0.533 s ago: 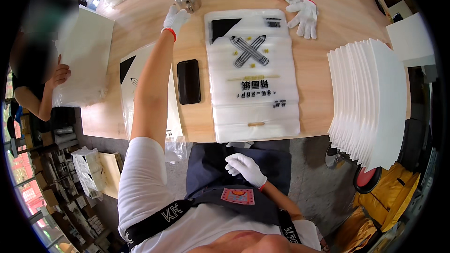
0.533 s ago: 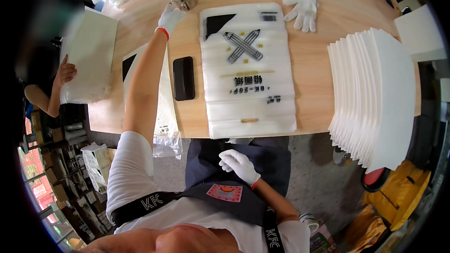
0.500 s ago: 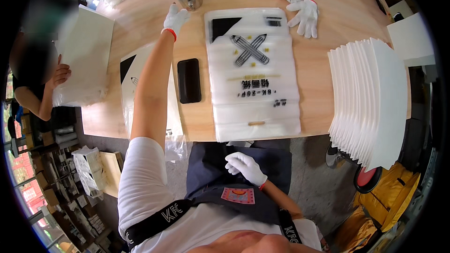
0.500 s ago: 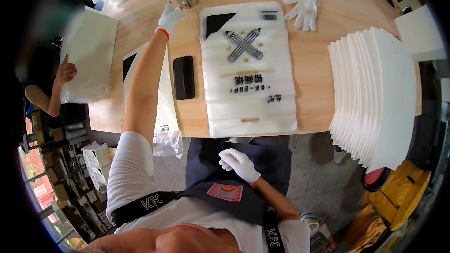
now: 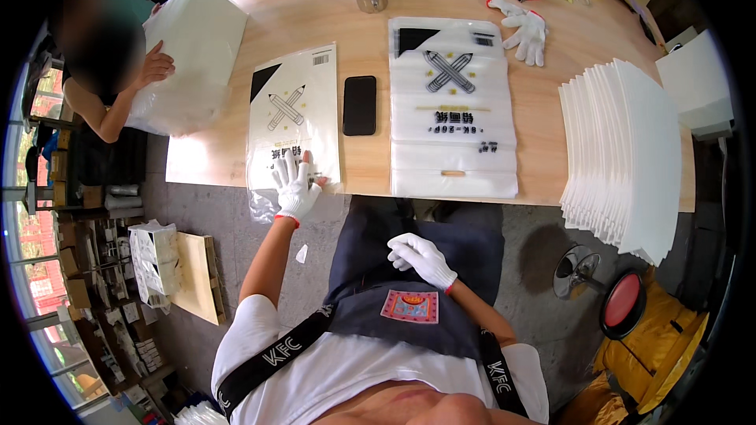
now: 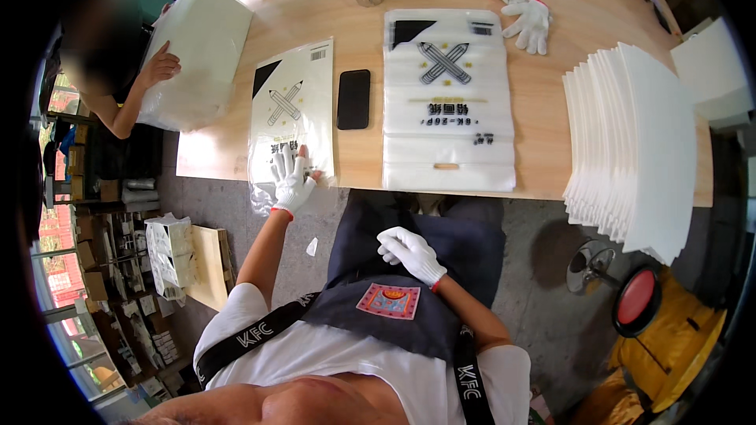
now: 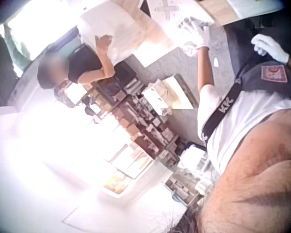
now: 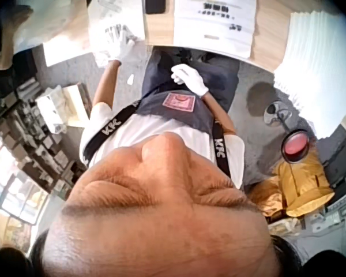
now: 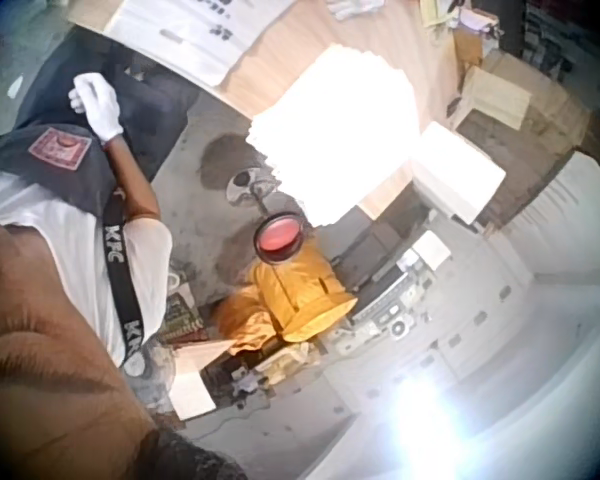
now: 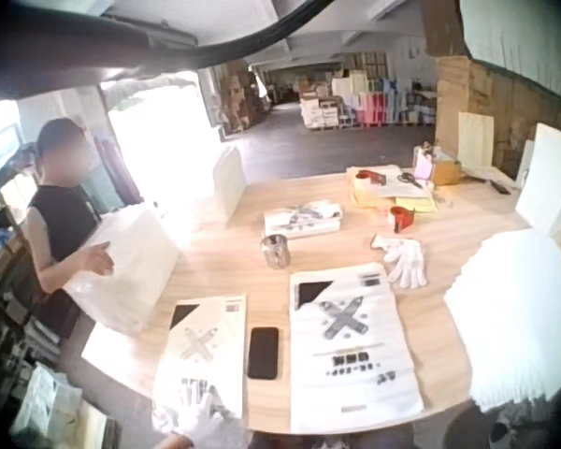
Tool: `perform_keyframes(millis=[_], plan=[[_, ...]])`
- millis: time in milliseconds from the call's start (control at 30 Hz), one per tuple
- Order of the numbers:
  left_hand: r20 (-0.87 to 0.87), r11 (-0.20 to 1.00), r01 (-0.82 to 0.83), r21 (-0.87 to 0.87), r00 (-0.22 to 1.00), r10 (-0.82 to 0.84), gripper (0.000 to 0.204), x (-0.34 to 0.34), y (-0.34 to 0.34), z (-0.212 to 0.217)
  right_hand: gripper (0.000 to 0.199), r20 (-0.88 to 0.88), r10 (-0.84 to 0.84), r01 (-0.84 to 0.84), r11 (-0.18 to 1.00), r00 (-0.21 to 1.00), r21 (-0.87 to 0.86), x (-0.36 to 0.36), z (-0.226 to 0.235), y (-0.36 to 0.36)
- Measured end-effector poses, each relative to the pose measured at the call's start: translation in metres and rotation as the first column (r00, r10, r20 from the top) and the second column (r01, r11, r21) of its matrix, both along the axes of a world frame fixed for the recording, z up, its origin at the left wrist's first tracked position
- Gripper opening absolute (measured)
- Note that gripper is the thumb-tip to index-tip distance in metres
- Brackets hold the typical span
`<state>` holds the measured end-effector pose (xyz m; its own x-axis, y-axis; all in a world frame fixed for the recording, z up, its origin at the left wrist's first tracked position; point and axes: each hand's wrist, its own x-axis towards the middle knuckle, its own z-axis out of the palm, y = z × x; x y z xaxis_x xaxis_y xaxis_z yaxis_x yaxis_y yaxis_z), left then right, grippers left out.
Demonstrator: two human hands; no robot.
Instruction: The person repeatedly picks up stacks of white paper, inserts them into clear plastic packaging, and places the sealed packages onto a pile on the table. The process is continuous and repetitive, with the person handling the paper and packaging materials by hand.
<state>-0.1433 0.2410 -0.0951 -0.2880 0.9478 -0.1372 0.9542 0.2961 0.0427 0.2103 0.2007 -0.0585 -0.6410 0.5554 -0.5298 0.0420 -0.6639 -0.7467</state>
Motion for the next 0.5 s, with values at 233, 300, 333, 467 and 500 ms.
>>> perform_keyframes(millis=[233, 300, 333, 467, 500], plan=[[0.065, 0.999, 0.032, -0.018, 0.997, -0.031, 0.077, -0.02, 0.032, -0.002, 0.031, 0.029, 0.025, -0.029, 0.99, 0.999, 0.137, 0.004, 0.018, -0.023], [0.054, 0.999, 0.045, -0.006, 0.998, -0.044, 0.076, -0.019, 0.03, -0.011, 0.031, 0.031, 0.004, -0.008, 0.988, 1.0, 0.157, 0.009, 0.017, -0.029], [0.059, 0.999, 0.041, -0.005, 0.997, -0.041, 0.075, -0.014, 0.028, -0.01, 0.03, 0.039, -0.012, 0.004, 0.984, 0.999, 0.178, 0.011, 0.017, -0.033], [0.034, 0.991, 0.13, -0.007, 0.991, -0.13, 0.073, 0.002, 0.029, -0.006, 0.027, 0.072, 0.001, -0.012, 0.988, 0.997, 0.153, 0.019, 0.002, -0.05], [0.016, 0.988, 0.153, -0.007, 0.988, -0.153, 0.073, 0.003, 0.031, -0.004, 0.028, 0.073, 0.021, -0.032, 0.988, 0.997, 0.151, 0.019, 0.0, -0.051]])
